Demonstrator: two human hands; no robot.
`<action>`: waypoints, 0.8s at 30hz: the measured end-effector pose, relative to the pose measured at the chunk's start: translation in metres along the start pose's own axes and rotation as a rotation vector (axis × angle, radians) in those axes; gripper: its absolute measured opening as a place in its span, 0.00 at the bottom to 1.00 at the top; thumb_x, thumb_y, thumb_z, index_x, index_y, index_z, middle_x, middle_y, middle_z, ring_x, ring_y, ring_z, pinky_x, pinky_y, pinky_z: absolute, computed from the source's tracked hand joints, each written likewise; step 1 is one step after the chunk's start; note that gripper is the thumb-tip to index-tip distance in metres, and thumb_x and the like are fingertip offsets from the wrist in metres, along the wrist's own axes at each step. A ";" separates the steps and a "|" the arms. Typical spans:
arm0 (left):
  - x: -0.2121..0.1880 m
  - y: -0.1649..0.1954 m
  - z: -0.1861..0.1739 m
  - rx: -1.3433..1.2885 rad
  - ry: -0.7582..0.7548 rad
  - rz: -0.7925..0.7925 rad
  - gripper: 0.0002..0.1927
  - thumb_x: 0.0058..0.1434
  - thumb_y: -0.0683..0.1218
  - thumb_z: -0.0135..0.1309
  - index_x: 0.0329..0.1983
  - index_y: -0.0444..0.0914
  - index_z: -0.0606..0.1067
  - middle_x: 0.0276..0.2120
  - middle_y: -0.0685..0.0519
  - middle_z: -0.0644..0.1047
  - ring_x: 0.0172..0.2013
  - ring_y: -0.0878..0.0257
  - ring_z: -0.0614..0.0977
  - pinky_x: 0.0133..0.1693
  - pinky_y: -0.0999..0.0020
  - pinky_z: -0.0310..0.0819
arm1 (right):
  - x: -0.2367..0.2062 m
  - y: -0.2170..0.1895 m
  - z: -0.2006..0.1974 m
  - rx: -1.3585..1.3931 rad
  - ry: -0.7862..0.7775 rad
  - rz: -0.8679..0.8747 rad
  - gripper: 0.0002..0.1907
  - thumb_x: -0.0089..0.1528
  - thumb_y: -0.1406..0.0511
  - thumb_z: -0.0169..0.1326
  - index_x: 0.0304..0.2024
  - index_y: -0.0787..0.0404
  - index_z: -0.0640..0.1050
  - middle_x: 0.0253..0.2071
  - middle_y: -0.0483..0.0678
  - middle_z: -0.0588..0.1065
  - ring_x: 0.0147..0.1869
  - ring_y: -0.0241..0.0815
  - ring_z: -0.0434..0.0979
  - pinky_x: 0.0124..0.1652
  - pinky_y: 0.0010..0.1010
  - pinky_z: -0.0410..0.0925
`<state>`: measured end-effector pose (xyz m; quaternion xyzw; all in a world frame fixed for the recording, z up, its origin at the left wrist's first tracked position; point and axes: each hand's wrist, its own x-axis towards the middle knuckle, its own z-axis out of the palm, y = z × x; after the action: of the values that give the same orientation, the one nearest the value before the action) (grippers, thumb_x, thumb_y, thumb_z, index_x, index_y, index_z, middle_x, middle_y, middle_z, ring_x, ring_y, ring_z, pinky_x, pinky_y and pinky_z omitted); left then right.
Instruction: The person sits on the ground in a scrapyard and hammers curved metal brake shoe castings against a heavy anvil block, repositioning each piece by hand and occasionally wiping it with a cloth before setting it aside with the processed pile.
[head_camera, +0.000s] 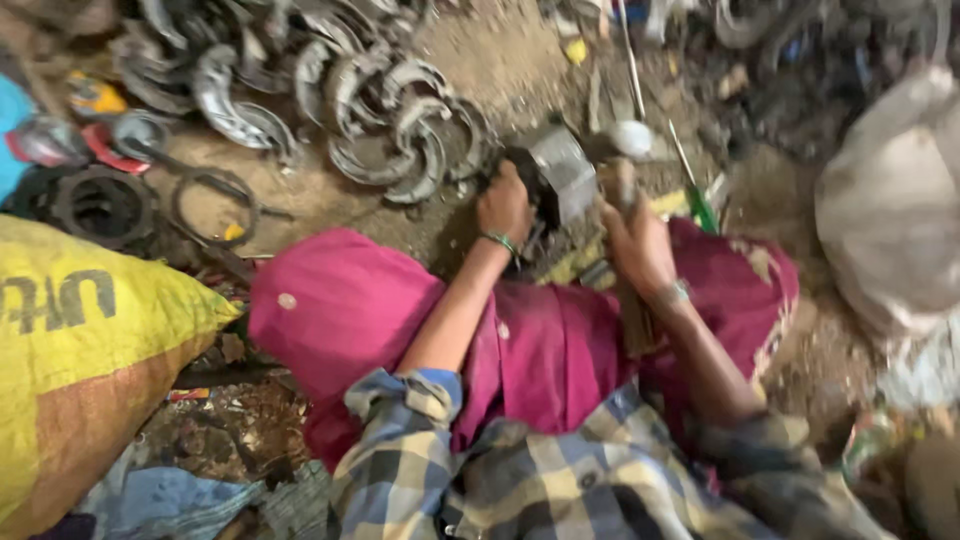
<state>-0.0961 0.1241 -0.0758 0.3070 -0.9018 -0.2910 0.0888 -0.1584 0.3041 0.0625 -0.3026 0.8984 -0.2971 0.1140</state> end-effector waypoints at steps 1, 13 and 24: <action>0.000 0.000 -0.003 -0.001 0.023 -0.024 0.39 0.49 0.48 0.71 0.55 0.29 0.60 0.35 0.39 0.79 0.36 0.45 0.85 0.34 0.53 0.81 | 0.001 0.009 -0.010 0.082 0.042 0.108 0.23 0.69 0.55 0.53 0.54 0.69 0.70 0.36 0.60 0.78 0.38 0.50 0.79 0.36 0.45 0.72; -0.004 0.010 -0.002 -0.007 -0.012 -0.116 0.33 0.50 0.51 0.71 0.47 0.37 0.62 0.38 0.40 0.79 0.36 0.44 0.85 0.35 0.53 0.81 | -0.021 -0.003 -0.178 0.425 0.459 -0.462 0.16 0.75 0.59 0.48 0.53 0.67 0.70 0.40 0.57 0.75 0.40 0.50 0.77 0.40 0.37 0.73; -0.004 0.008 -0.009 -0.125 -0.050 -0.082 0.34 0.50 0.48 0.70 0.52 0.32 0.62 0.37 0.39 0.81 0.39 0.41 0.84 0.39 0.47 0.79 | 0.018 0.041 -0.041 -0.124 0.184 -0.038 0.20 0.73 0.57 0.51 0.55 0.69 0.72 0.39 0.68 0.76 0.43 0.70 0.78 0.38 0.54 0.70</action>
<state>-0.0938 0.1271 -0.0639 0.3302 -0.8705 -0.3577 0.0731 -0.2079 0.3386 0.0701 -0.2976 0.9158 -0.2697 0.0067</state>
